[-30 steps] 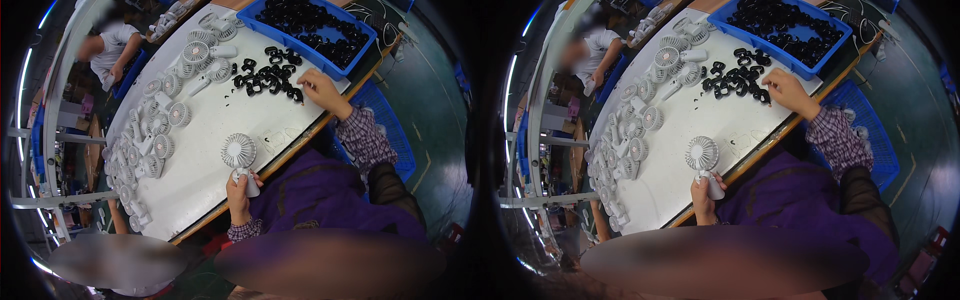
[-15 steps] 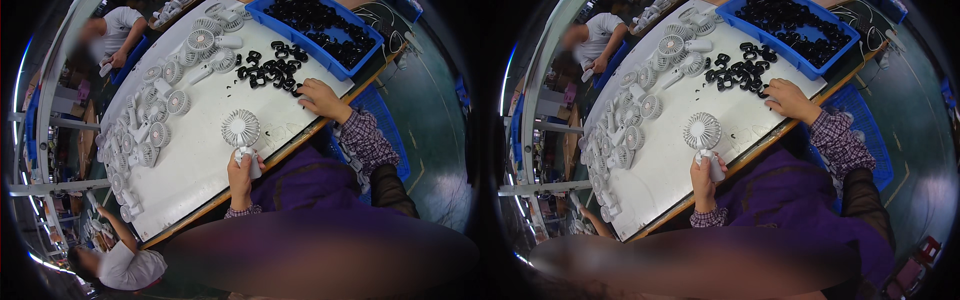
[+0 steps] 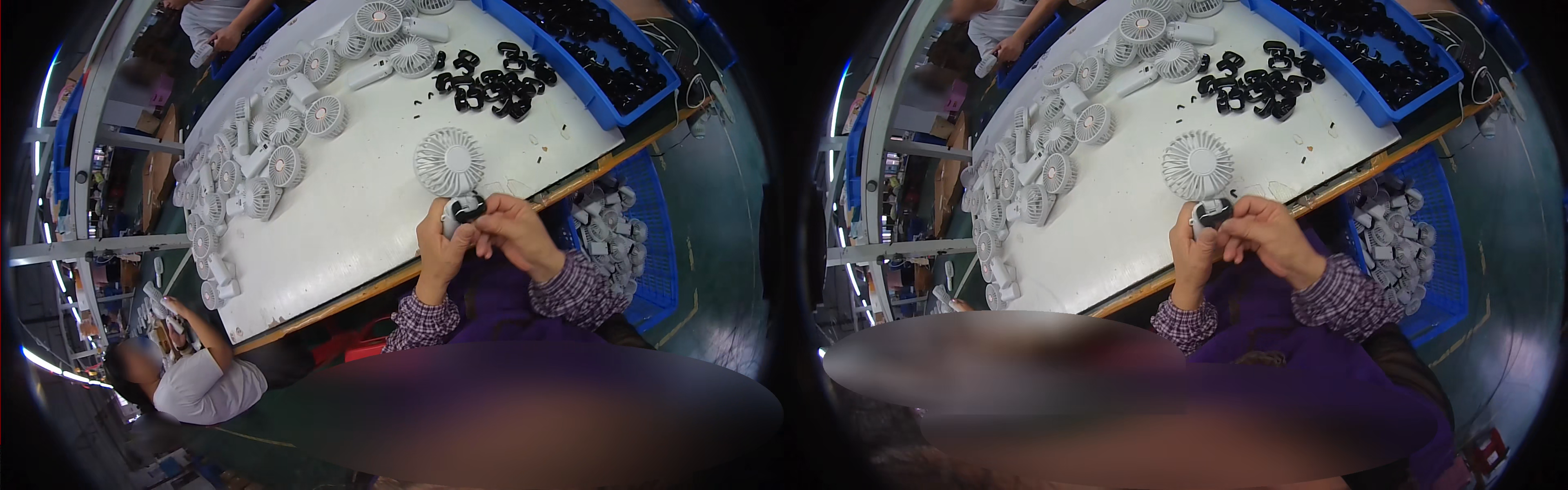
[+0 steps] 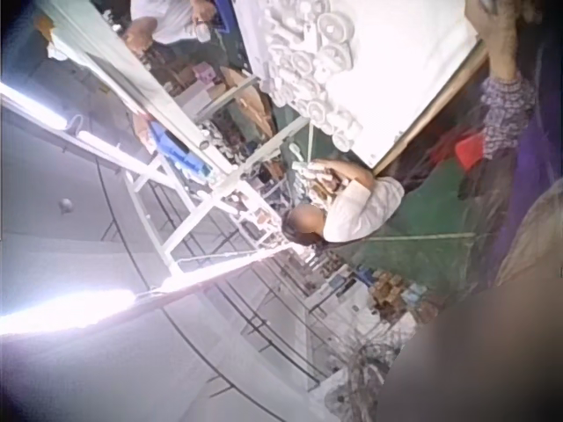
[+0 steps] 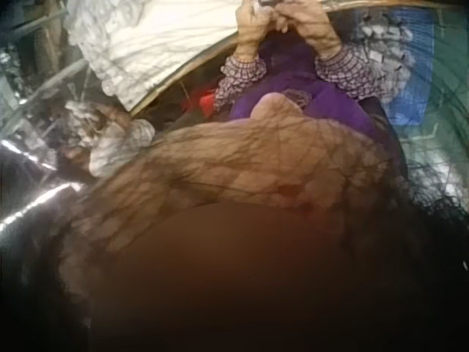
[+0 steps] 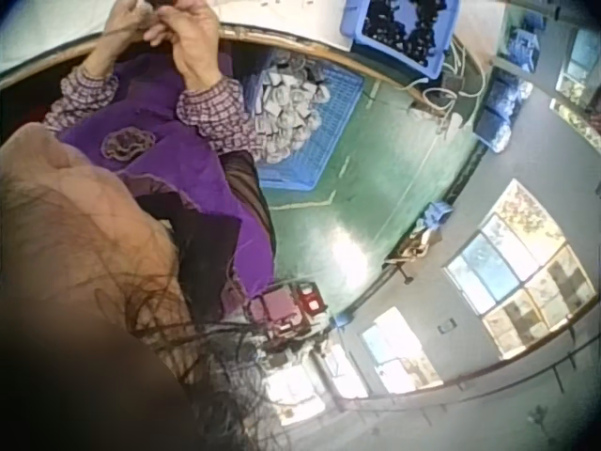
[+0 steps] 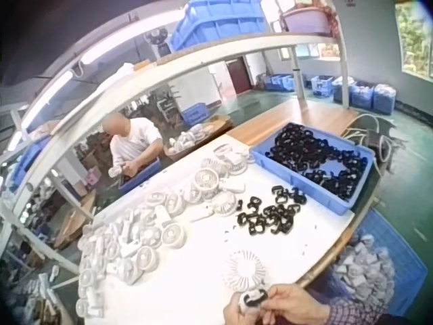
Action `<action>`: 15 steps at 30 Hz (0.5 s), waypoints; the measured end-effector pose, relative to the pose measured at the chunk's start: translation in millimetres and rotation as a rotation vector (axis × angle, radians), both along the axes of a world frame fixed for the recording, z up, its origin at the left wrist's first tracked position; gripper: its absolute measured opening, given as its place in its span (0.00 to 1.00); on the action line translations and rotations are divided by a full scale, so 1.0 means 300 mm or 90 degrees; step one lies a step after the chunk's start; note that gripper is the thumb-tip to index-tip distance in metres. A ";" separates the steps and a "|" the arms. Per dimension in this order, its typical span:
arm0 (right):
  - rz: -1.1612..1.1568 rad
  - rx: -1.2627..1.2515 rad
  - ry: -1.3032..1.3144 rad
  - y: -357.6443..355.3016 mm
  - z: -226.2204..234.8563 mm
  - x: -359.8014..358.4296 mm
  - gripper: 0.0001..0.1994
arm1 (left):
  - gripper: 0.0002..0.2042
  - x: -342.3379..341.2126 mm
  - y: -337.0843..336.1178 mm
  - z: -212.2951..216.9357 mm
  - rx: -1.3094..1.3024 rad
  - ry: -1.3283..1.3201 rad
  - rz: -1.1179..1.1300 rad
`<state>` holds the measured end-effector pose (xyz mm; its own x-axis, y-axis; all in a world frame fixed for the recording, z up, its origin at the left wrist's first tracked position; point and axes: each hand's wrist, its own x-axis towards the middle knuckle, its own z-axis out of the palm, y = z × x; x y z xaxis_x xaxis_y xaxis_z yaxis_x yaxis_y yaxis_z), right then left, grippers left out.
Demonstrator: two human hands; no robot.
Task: The person assembles handheld fans by snapping a black clip onto a fan head, sliding the head into a handle, and placing the finished product into a blue basket.
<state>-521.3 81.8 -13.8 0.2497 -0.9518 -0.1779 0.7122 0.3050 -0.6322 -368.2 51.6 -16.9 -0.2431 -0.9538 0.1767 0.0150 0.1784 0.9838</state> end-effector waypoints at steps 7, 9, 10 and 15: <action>0.042 -0.023 0.367 0.029 0.031 -0.009 0.07 | 0.12 0.027 0.015 -0.019 -0.026 -0.129 0.092; 0.032 -0.013 0.367 0.034 0.011 -0.060 0.06 | 0.11 0.019 0.030 -0.023 -0.023 -0.118 0.083; -0.035 -0.023 0.282 0.020 -0.011 -0.083 0.06 | 0.11 0.012 0.040 -0.020 0.055 -0.057 0.053; -0.057 -0.217 -0.047 -0.093 -0.008 -0.085 0.43 | 0.23 -0.035 0.053 -0.047 0.454 0.433 -0.292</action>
